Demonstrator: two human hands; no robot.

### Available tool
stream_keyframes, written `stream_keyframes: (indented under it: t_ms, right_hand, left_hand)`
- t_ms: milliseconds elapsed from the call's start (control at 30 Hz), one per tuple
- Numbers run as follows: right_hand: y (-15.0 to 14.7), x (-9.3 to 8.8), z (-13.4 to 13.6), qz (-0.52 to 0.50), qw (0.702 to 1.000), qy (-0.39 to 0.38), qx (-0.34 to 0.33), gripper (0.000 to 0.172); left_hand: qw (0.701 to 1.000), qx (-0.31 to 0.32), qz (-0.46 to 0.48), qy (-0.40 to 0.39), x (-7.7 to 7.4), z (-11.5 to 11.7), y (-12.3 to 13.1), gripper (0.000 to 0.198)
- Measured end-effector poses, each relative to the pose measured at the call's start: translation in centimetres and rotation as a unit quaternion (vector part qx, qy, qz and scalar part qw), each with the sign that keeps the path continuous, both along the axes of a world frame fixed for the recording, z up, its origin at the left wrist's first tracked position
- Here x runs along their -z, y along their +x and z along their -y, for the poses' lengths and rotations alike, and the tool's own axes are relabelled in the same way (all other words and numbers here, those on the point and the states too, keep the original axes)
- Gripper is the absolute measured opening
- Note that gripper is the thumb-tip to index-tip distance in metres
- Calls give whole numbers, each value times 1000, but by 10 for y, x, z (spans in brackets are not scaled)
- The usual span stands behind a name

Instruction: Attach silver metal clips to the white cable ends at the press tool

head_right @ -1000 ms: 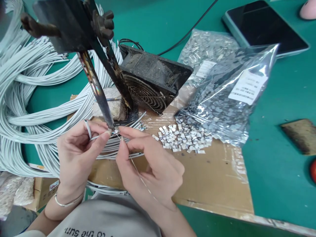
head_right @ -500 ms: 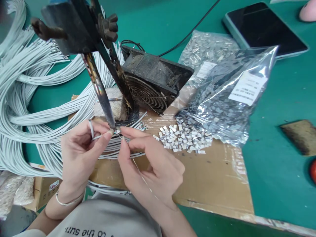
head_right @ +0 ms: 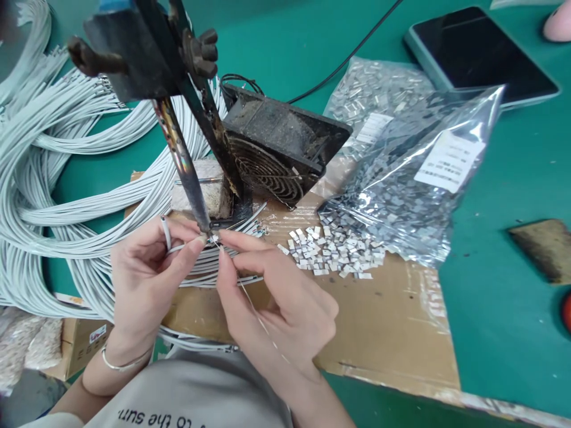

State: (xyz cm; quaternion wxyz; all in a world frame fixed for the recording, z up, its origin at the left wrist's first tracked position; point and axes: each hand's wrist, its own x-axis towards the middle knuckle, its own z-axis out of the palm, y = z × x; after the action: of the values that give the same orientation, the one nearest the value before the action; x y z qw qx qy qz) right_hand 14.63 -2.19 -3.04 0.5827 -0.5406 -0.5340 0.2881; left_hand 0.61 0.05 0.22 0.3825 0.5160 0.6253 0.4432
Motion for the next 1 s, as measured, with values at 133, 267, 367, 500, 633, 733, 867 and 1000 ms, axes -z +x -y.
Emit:
stream_keyframes:
  t_ms: [133, 267, 367, 500, 633, 733, 867, 1000]
  right_hand:
    - [1, 0, 0, 22, 1000, 0, -3, 29]
    - [0, 1, -1, 30, 999, 14, 1, 28]
    - [0, 2, -2, 27, 999, 20, 4, 26]
    - [1, 0, -2, 30, 999, 22, -3, 29]
    - [1, -1, -2, 27, 999, 16, -9, 30]
    - [0, 0, -2, 27, 1000, 16, -4, 29]
    - [-1, 1, -1, 21, 1000, 13, 1, 28]
    - [0, 2, -2, 17, 1000, 19, -1, 27]
  left_hand:
    - [1000, 0, -2, 1, 1, 0, -1, 12]
    - [1000, 1, 5, 0, 1, 0, -1, 12]
    - [1000, 2, 13, 1, 1, 0, -1, 12]
    - [1000, 6, 10, 8, 1, 0, -1, 13]
    - [1000, 2, 6, 5, 2, 0, -2, 12]
    - [1000, 2, 4, 1, 2, -1, -2, 11]
    - [1000, -2, 0, 4, 1, -1, -1, 12]
    - [1000, -2, 4, 9, 1, -1, 0, 11]
